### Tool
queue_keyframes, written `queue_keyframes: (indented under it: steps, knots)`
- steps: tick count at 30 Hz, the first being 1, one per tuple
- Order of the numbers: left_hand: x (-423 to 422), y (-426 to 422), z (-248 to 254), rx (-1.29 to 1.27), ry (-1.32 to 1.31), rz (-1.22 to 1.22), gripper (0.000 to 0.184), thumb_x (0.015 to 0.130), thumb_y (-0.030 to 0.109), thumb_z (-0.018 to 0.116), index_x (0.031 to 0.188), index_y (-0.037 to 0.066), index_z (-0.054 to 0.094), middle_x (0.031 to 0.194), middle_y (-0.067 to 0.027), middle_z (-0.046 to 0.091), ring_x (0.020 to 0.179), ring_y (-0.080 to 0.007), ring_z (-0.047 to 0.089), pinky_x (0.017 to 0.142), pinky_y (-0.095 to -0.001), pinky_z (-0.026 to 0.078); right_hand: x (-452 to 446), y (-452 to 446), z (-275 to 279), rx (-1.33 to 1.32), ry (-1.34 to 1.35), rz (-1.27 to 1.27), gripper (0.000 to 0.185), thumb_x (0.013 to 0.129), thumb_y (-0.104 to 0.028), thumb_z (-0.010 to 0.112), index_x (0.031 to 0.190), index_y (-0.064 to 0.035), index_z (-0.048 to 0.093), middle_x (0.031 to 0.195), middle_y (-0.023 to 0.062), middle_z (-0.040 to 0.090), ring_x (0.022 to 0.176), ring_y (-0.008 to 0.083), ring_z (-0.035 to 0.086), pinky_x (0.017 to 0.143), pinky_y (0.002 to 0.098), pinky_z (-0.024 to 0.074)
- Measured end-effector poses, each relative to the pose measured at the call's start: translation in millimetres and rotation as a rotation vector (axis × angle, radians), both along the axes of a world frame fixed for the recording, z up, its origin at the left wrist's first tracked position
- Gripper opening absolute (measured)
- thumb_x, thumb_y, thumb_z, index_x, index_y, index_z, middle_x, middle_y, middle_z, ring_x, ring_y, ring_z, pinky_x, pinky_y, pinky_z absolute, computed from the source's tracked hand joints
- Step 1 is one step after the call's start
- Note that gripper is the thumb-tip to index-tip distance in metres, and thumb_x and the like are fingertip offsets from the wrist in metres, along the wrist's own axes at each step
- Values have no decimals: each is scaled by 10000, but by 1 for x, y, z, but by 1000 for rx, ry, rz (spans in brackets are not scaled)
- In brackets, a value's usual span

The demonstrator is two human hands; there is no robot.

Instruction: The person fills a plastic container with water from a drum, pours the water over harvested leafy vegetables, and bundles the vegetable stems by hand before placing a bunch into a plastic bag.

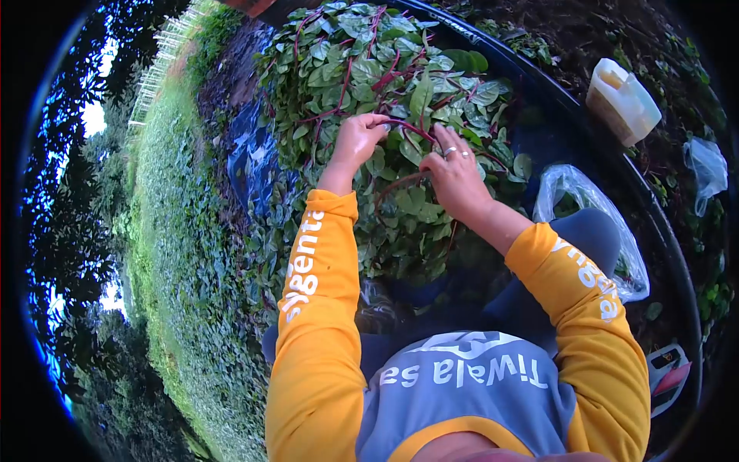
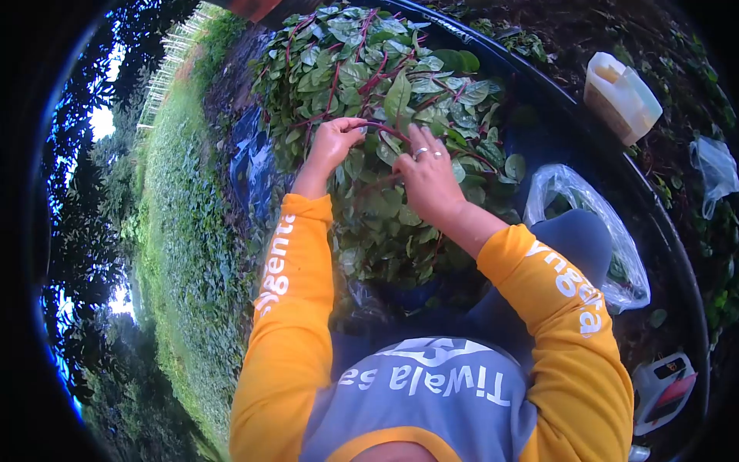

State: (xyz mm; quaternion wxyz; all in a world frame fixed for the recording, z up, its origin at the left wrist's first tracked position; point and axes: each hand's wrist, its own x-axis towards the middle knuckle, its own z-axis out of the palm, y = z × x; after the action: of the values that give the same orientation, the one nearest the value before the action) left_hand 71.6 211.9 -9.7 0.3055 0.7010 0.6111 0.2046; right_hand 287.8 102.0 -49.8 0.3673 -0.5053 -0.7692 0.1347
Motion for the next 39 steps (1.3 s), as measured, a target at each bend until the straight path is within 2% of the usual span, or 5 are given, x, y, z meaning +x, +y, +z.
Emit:
queue_keyframes:
  steps: [6,12,23,30,39]
  knots:
    - [-12,-65,7,-430,-790,224,278,940,89,668,1207,11,670,930,-42,705,851,-141,666,753,-302,545,-14,9,4,-113,55,93,214,812,-10,602,1010,-85,640,1157,181,587,1135,377,575,990,513,433]
    - [-41,-108,-32,239,-160,-10,338,978,288,643,1171,12,671,903,-87,672,870,-243,644,897,-347,507,-31,-1,3,-59,-204,446,207,825,-63,581,1016,-92,654,982,110,627,962,313,637,814,437,488]
    - [-9,-168,-65,63,-113,517,412,1011,311,567,863,-64,653,691,-195,667,573,-264,621,601,-381,480,-67,-26,-8,62,-523,570,291,880,-183,546,1114,-32,633,1019,107,662,968,242,651,849,393,451]
    - [-112,-117,-50,273,-1536,1215,574,1026,351,538,1444,-5,372,1430,-187,500,1174,-303,606,989,-474,508,-70,-29,-2,91,-380,650,197,880,-171,555,1053,-134,644,943,80,642,922,254,657,840,405,453]
    - [-74,42,-76,252,-262,158,325,968,106,610,1268,-11,650,1164,-100,720,1042,-146,660,936,-274,490,-44,-14,5,-37,-426,438,201,850,-124,574,1040,-122,640,959,85,634,1030,278,625,1072,532,346]
